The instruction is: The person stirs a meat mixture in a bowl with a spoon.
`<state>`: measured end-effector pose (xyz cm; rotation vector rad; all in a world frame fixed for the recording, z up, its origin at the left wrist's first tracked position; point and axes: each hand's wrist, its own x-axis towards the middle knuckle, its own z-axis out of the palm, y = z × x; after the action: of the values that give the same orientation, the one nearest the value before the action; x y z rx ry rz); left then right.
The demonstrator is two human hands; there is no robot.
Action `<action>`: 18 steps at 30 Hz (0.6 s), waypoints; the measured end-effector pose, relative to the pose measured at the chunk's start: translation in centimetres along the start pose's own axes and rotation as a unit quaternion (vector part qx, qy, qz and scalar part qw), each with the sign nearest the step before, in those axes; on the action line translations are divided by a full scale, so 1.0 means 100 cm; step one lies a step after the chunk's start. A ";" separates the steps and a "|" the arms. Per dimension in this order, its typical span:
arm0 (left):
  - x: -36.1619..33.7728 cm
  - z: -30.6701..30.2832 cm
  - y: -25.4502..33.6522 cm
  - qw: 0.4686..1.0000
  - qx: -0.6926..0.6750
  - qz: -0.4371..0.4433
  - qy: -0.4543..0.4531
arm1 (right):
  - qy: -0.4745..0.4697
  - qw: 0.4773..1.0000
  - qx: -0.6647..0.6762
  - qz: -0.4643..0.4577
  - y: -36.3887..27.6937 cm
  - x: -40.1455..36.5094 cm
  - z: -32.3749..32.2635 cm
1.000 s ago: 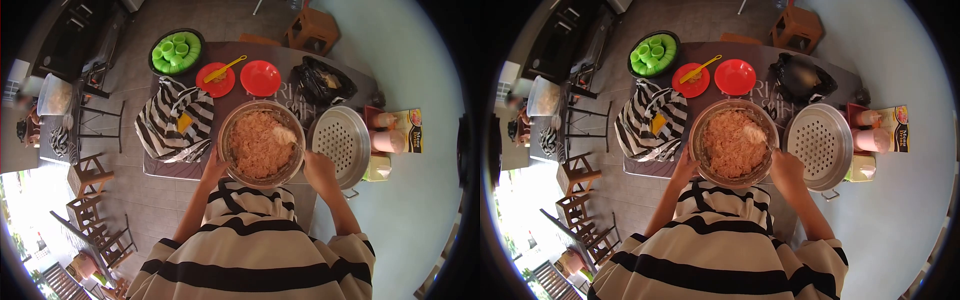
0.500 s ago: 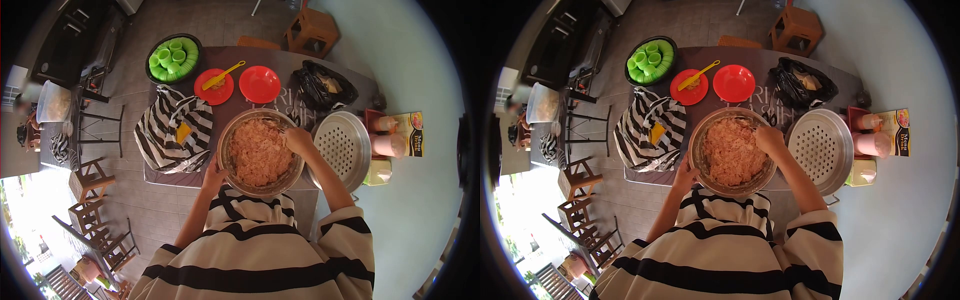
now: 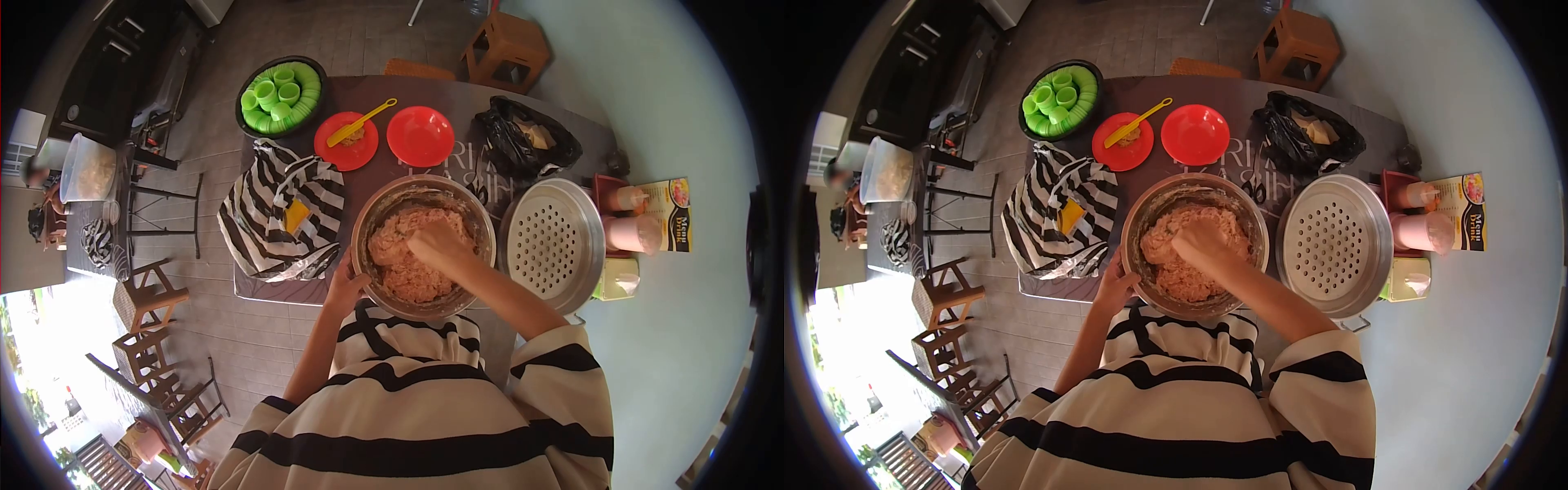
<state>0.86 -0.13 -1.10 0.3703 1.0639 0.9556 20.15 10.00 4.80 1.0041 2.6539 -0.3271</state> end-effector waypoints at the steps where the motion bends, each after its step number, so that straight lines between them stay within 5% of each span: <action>1: -0.003 0.003 0.004 1.000 -0.005 -0.005 -0.001 | 0.015 1.000 0.013 -0.012 -0.009 -0.005 0.003; 10: -0.001 -0.001 -0.001 1.000 -0.007 0.019 -0.006 | 0.070 0.991 0.066 0.096 -0.080 -0.089 0.011; 18: -0.007 0.001 0.003 1.000 0.010 0.002 -0.012 | -0.038 0.994 -0.023 0.097 -0.031 -0.138 -0.057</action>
<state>0.66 -0.49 -0.48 0.3985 1.0520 0.9429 26.88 1.10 15.15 1.1980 2.4597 -0.2564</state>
